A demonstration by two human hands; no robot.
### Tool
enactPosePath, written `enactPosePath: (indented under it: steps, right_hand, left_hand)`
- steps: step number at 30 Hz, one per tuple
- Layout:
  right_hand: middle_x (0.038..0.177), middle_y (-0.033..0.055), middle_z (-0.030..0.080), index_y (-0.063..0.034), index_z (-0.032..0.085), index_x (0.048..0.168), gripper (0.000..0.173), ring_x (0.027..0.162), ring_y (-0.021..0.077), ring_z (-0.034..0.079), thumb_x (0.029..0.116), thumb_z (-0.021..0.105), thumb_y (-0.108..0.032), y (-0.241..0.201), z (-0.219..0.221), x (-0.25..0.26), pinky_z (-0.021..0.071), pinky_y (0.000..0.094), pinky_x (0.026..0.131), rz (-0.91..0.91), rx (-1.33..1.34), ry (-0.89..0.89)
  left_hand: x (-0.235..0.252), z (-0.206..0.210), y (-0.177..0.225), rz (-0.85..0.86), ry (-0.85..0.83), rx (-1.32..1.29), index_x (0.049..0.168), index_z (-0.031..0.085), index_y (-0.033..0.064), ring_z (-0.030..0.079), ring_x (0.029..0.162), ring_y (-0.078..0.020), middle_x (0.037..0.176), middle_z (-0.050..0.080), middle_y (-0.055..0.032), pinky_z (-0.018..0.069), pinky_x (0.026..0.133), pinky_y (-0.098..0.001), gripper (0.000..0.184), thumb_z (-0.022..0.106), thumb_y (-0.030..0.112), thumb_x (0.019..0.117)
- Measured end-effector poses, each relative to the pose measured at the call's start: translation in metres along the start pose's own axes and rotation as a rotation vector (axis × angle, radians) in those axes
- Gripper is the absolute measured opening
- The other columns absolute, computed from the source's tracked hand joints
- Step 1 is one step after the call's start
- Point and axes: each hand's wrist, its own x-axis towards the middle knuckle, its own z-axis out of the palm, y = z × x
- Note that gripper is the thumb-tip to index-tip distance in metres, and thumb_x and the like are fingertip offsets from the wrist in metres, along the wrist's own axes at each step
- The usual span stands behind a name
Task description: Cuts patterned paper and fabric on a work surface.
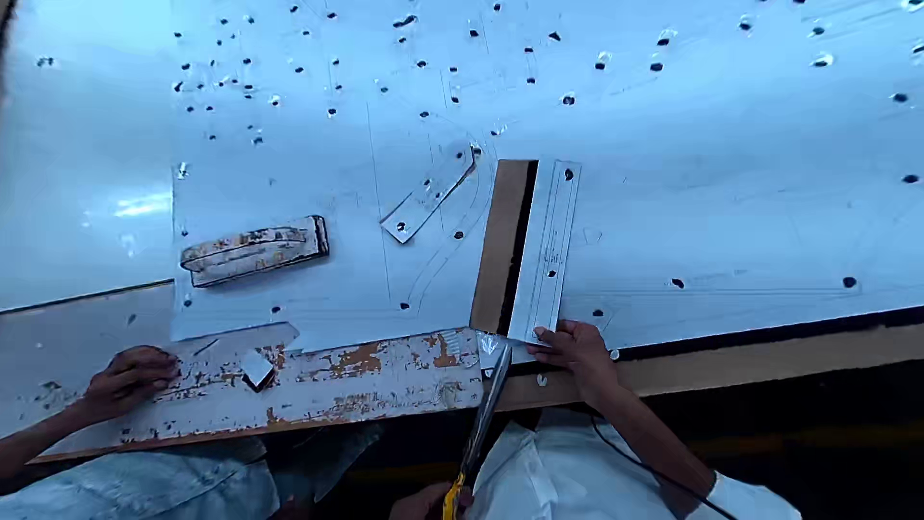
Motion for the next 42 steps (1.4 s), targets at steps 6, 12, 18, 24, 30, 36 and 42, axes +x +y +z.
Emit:
enactPosePath:
  steps: [6,12,18,24,30,36,42]
  right_hand:
    - [0.099,0.0135,0.072,0.0049,0.061,0.122,0.024,0.085,0.0200,0.075,0.1083,0.050,-0.012,0.004,-0.014,-0.006,0.0640,0.0357,0.081,-0.052,-0.022,0.000]
    - [0.098,0.0097,0.073,0.0028,0.059,0.124,0.024,0.086,0.0178,0.076,0.1091,0.046,-0.010,0.006,-0.017,-0.005,0.0643,0.0345,0.081,-0.063,-0.013,-0.007]
    - [0.099,0.0113,0.073,0.0024,0.060,0.124,0.024,0.086,0.0189,0.076,0.1089,0.046,-0.010,0.007,-0.017,-0.003,0.0641,0.0349,0.082,-0.055,0.046,-0.006]
    - [0.096,0.0087,0.072,0.0019,0.059,0.124,0.025,0.083,0.0158,0.075,0.1100,0.044,-0.011,0.003,-0.017,-0.005,0.0638,0.0332,0.081,-0.031,0.052,-0.021]
    - [0.104,0.0121,0.071,-0.0022,0.059,0.128,0.027,0.088,0.0192,0.074,0.1103,0.046,-0.016,0.018,-0.034,-0.010,0.0631,0.0347,0.082,-0.114,0.058,-0.149]
    - [0.097,0.0095,0.072,0.0016,0.060,0.123,0.021,0.083,0.0150,0.075,0.1074,0.049,-0.006,0.005,-0.021,-0.007,0.0638,0.0306,0.079,-0.050,0.008,-0.054]
    - [0.098,0.0122,0.072,0.0064,0.060,0.123,0.021,0.084,0.0162,0.076,0.1044,0.053,-0.001,0.004,-0.019,-0.002,0.0644,0.0304,0.080,-0.047,0.017,-0.024]
  left_hand:
    - [0.047,0.019,0.036,0.234,0.493,0.043,0.106,0.073,-0.0018,0.073,0.076,-0.0092,0.095,0.077,-0.0074,0.0615,0.066,-0.0273,0.024,0.067,0.011,0.0868]
    - [0.114,0.022,0.100,0.216,0.560,-0.073,0.116,0.069,-0.0008,0.074,0.090,-0.0188,0.107,0.075,-0.0114,0.0611,0.080,-0.0389,0.032,0.076,-0.002,0.0855]
    - [0.138,0.045,0.107,0.227,0.593,-0.008,0.117,0.069,0.0065,0.070,0.073,-0.0215,0.101,0.074,-0.0103,0.0604,0.062,-0.0418,0.036,0.080,0.002,0.0836]
    - [0.146,0.055,0.097,0.189,0.660,0.053,0.119,0.069,0.0033,0.070,0.079,-0.0266,0.097,0.074,-0.0136,0.0581,0.068,-0.0490,0.036,0.079,0.006,0.0853]
    - [0.148,0.058,0.097,0.200,0.670,0.012,0.114,0.071,0.0068,0.069,0.075,-0.0191,0.094,0.074,-0.0080,0.0580,0.065,-0.0405,0.031,0.080,0.006,0.0840]
    - [0.148,0.066,0.100,0.196,0.668,-0.007,0.112,0.070,0.0084,0.065,0.064,-0.0162,0.085,0.073,-0.0055,0.0532,0.055,-0.0365,0.029,0.078,0.009,0.0835]
    - [0.147,0.073,0.094,0.258,0.664,-0.041,0.124,0.067,0.0085,0.069,0.075,-0.0197,0.097,0.074,-0.0086,0.0582,0.062,-0.0388,0.041,0.078,0.009,0.0841]
